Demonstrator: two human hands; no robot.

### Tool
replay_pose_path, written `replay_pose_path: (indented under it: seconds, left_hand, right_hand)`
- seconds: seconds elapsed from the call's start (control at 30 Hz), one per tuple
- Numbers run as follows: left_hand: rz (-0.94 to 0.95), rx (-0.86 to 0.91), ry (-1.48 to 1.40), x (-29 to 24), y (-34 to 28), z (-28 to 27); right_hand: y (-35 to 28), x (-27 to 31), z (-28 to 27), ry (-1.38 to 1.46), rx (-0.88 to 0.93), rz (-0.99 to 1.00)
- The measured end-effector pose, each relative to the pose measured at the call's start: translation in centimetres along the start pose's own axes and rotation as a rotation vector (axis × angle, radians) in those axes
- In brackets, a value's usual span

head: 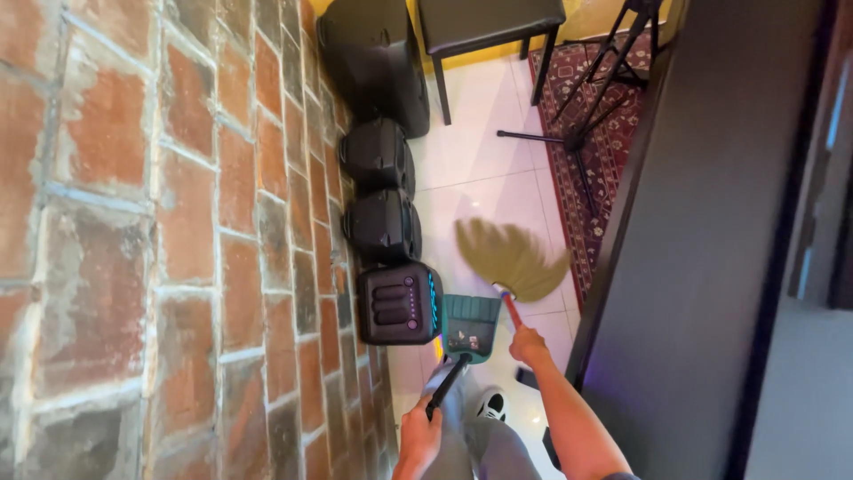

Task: The person is sweeping the floor behind a bar counter using a broom and a dustpan.

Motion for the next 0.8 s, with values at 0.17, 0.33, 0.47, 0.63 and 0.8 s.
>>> replay_pose_path:
  seconds: [0.17, 0.33, 0.47, 0.63, 0.8]
  left_hand:
    - [0.006, -0.008, 0.055, 1.2, -1.4, 0.4]
    - [0.08, -0.064, 0.052, 3.3, -2.4, 0.7]
    - [0.063, -0.076, 0.03, 3.9, -3.8, -0.7]
    - [-0.145, 0.016, -0.046, 1.6, -7.8, -4.1]
    - [0.095, -0.034, -0.063, 3.4, -7.6, -3.7]
  right_hand:
    - [-2.0, 0.4, -1.2, -0.13, 0.069, -0.099]
    - [-4.5, 0.0, -9.3, -0.212, 0.07, -0.135]
    - [-11.0, 2.4, -20.4, -0.283, -0.024, -0.096]
    - [-16.0, 5.6, -29.5, -0.192, -0.179, 0.033]
    - [-11.5, 7.7, -29.8, -0.163, -0.209, 0.01]
Point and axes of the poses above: each hand's wrist, its own y-axis towards the middle knuckle, its own z-axis out of the palm, x = y × z, the point moved 8 cm from there along y, towards the middle knuckle
